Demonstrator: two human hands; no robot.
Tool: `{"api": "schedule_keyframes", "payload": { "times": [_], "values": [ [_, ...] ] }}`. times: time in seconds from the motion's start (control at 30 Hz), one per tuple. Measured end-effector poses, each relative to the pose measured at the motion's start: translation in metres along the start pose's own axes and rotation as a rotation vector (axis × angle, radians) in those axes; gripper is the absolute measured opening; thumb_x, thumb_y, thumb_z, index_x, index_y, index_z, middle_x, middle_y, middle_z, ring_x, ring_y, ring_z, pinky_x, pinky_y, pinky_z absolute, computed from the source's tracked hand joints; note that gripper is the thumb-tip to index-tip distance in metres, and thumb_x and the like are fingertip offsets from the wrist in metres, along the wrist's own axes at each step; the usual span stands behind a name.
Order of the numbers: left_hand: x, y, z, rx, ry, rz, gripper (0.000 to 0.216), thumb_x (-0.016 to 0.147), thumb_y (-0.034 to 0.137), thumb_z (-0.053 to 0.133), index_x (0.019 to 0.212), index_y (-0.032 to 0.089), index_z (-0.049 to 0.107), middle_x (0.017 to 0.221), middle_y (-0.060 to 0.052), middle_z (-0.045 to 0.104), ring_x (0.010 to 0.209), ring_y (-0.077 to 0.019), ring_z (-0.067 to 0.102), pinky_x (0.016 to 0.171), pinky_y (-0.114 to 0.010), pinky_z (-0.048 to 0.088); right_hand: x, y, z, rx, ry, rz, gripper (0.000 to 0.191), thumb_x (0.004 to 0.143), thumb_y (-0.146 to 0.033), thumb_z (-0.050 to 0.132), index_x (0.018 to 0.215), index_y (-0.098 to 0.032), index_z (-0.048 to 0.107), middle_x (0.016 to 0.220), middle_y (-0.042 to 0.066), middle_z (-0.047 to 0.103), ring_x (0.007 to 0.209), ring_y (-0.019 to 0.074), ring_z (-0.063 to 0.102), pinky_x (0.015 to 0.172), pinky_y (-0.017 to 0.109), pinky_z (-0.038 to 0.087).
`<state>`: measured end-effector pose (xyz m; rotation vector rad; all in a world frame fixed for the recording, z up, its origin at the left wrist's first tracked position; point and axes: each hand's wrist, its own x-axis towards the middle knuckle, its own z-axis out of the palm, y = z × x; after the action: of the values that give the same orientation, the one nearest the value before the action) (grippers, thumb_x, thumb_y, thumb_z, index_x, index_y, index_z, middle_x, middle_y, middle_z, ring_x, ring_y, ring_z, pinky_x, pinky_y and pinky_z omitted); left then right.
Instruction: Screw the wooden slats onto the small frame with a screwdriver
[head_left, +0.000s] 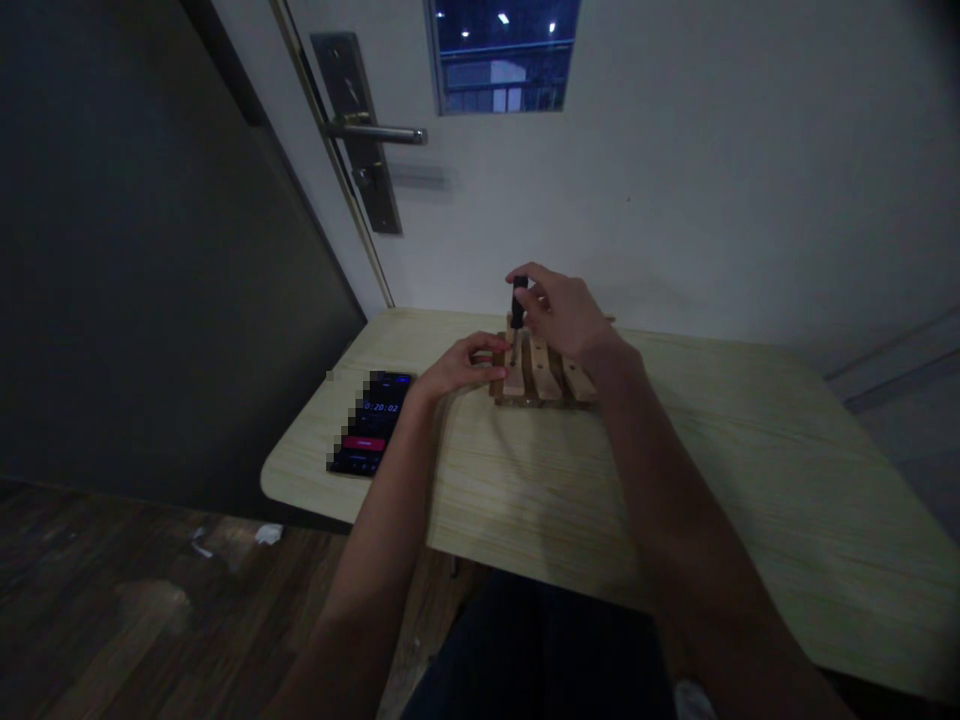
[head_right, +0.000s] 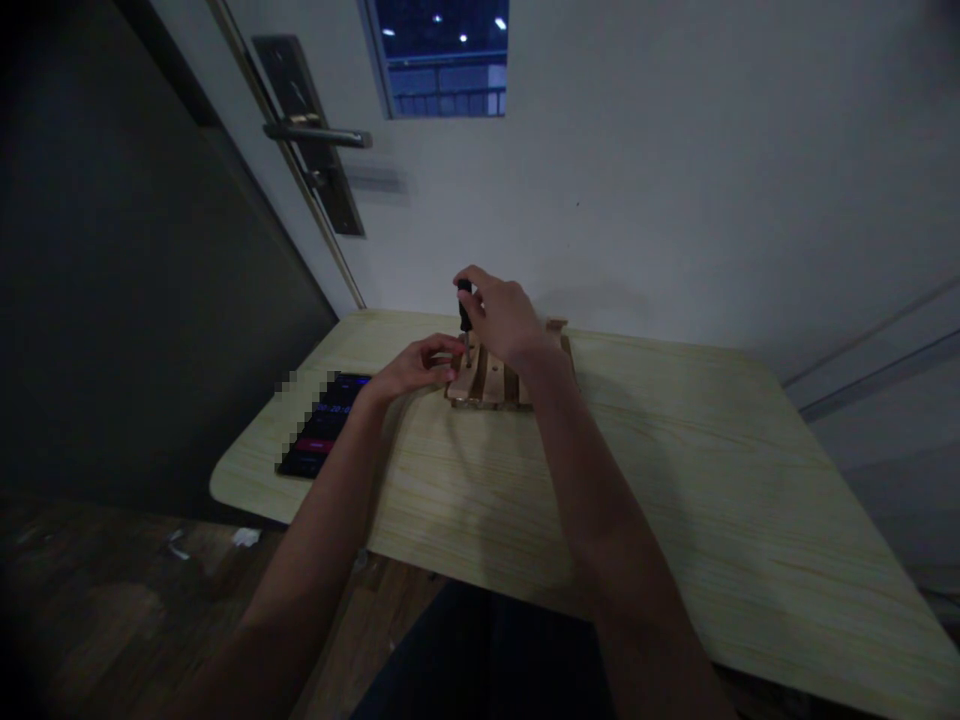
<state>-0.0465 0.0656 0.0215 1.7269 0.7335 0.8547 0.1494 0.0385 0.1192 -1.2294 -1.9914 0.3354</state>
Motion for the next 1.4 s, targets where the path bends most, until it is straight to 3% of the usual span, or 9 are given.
{"api": "schedule_keyframes", "payload": {
  "times": [0.13,0.33,0.5,0.7,0.83,1.0,1.23,1.4],
  "values": [
    [-0.0001,-0.0004,0.0002,0.009,0.004,0.0,0.054,0.064,0.045,0.087,0.107,0.017,0.067,0.125,-0.011,0.063,0.116,-0.0244,0.06,0.11,-0.047,0.043,-0.0011,-0.0008,-0.0001,0.019,-0.014,-0.012,0.03,0.086,-0.014,0.052,0.114,-0.02,0.061,0.101,0.009,0.071,0.086,0.0206,0.069,0.073,0.033,0.051],
    [0.001,-0.0031,-0.0008,0.015,0.015,0.004,0.054,0.063,0.044,0.087,0.106,0.018,0.068,0.123,-0.011,0.065,0.114,-0.0234,0.061,0.109,-0.045,0.044,-0.0037,-0.0025,-0.0026,-0.012,0.059,-0.026,0.026,0.083,-0.014,0.06,0.107,-0.023,0.062,0.077,0.0,0.065,0.071,0.0174,0.065,0.072,0.032,0.049],
    [0.001,-0.0033,-0.0006,0.018,0.01,0.018,0.054,0.064,0.045,0.086,0.107,0.016,0.068,0.125,-0.012,0.064,0.116,-0.0247,0.06,0.108,-0.046,0.045,-0.0019,0.0008,0.0008,0.01,0.08,-0.004,0.014,0.08,-0.024,0.071,0.091,-0.022,0.062,0.073,-0.001,0.064,0.067,0.0163,0.063,0.072,0.032,0.049],
    [0.0006,-0.0039,0.0006,-0.001,0.02,0.0,0.058,0.062,0.047,0.087,0.107,0.016,0.067,0.123,-0.011,0.063,0.114,-0.0237,0.061,0.107,-0.044,0.046,0.0,0.0037,0.0026,0.031,0.003,-0.02,0.021,0.092,-0.024,0.053,0.11,-0.022,0.064,0.089,0.006,0.069,0.082,0.0196,0.067,0.073,0.032,0.05],
    [0.0011,-0.0045,-0.0001,0.004,0.011,-0.005,0.06,0.062,0.05,0.088,0.107,0.016,0.067,0.124,-0.012,0.063,0.115,-0.025,0.06,0.107,-0.045,0.044,-0.0004,0.001,0.0008,0.039,-0.033,-0.016,0.029,0.091,-0.02,0.046,0.115,-0.02,0.063,0.092,0.007,0.069,0.084,0.0199,0.066,0.073,0.032,0.05],
    [0.0013,-0.0044,-0.0009,0.003,0.012,0.007,0.06,0.061,0.051,0.088,0.106,0.017,0.068,0.122,-0.011,0.064,0.116,-0.0253,0.059,0.107,-0.045,0.044,-0.003,-0.0019,-0.0014,0.053,-0.058,-0.064,0.031,0.089,-0.02,0.048,0.116,-0.023,0.064,0.084,0.002,0.067,0.071,0.0163,0.063,0.071,0.031,0.049],
    [0.0006,-0.0033,0.0006,-0.022,0.02,0.0,0.057,0.061,0.047,0.089,0.104,0.016,0.068,0.121,-0.011,0.065,0.112,-0.0242,0.062,0.108,-0.047,0.045,-0.0012,0.0001,0.0009,-0.024,0.053,-0.041,0.015,0.084,-0.025,0.065,0.099,-0.022,0.068,0.068,-0.001,0.059,0.065,0.0156,0.058,0.069,0.031,0.046],
    [0.0007,-0.0038,0.0006,-0.026,0.027,-0.004,0.057,0.061,0.046,0.089,0.104,0.016,0.068,0.121,-0.011,0.065,0.11,-0.0236,0.063,0.107,-0.047,0.046,-0.0016,0.0016,0.0068,0.07,0.044,-0.082,0.017,0.087,-0.028,0.063,0.102,-0.02,0.067,0.082,0.003,0.065,0.07,0.0154,0.06,0.071,0.03,0.049]
  ]
}}
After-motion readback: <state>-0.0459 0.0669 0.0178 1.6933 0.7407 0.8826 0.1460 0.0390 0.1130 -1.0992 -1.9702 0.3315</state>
